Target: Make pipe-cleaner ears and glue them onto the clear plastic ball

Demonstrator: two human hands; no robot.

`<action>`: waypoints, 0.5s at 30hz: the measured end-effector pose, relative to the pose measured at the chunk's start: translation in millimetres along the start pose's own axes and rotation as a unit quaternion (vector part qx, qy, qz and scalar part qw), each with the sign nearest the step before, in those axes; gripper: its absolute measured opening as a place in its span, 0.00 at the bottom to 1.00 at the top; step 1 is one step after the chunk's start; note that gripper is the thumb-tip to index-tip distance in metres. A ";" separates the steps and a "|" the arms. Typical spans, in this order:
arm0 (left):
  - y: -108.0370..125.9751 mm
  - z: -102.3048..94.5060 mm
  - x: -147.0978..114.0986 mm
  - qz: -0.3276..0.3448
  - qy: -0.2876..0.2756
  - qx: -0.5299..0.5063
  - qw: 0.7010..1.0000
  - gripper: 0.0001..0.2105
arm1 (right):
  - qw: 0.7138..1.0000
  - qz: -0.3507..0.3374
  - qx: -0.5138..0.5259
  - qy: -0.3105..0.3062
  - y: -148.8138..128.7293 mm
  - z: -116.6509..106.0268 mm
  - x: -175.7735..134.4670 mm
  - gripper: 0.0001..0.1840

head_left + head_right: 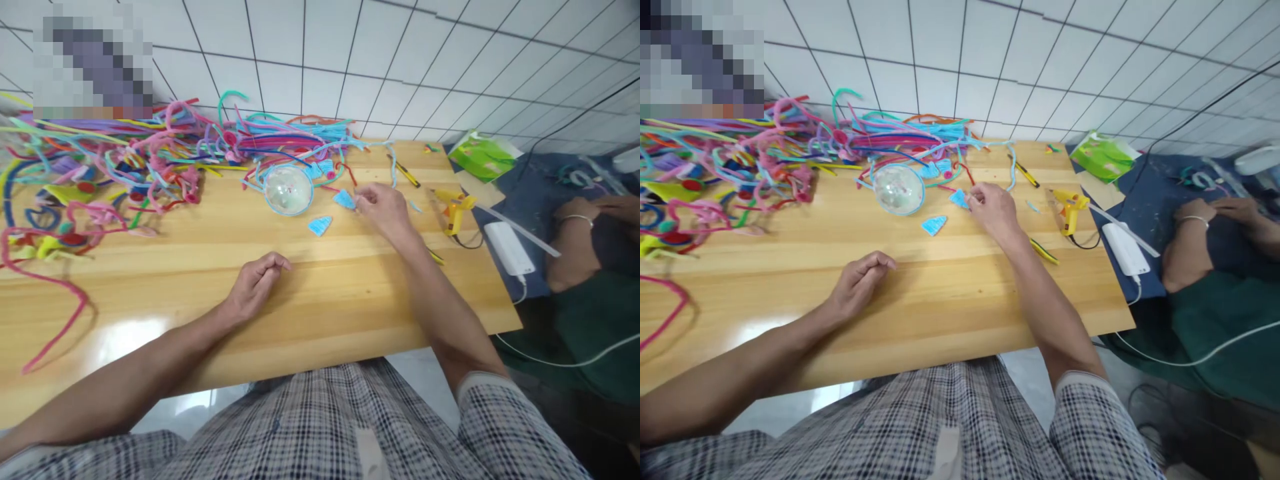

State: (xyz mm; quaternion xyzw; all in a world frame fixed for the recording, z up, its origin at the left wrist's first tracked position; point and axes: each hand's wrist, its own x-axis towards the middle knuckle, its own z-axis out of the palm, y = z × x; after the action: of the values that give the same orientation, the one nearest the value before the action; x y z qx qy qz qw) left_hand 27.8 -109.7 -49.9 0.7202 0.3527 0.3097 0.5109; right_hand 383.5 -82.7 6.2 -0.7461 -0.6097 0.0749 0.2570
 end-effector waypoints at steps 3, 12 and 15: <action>3.2 -0.3 -0.7 -0.015 -0.004 -0.003 1.000 0.13 | 0.996 -0.005 -0.079 -0.034 8.7 15.8 18.3 0.14; 10.0 6.6 7.8 -0.047 0.036 -0.001 0.998 0.13 | 0.997 -0.025 -0.074 -0.019 7.5 41.9 17.9 0.05; 17.6 5.4 10.6 -0.043 0.026 0.024 0.998 0.13 | 1.000 -0.013 0.001 -0.002 9.1 30.7 13.7 0.02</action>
State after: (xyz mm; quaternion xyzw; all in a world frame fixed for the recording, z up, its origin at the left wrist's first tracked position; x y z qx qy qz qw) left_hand 41.4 -107.8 -33.8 0.7080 0.4040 0.2971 0.4972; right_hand 381.8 -61.9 -21.6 -0.7376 -0.6198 0.0737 0.2575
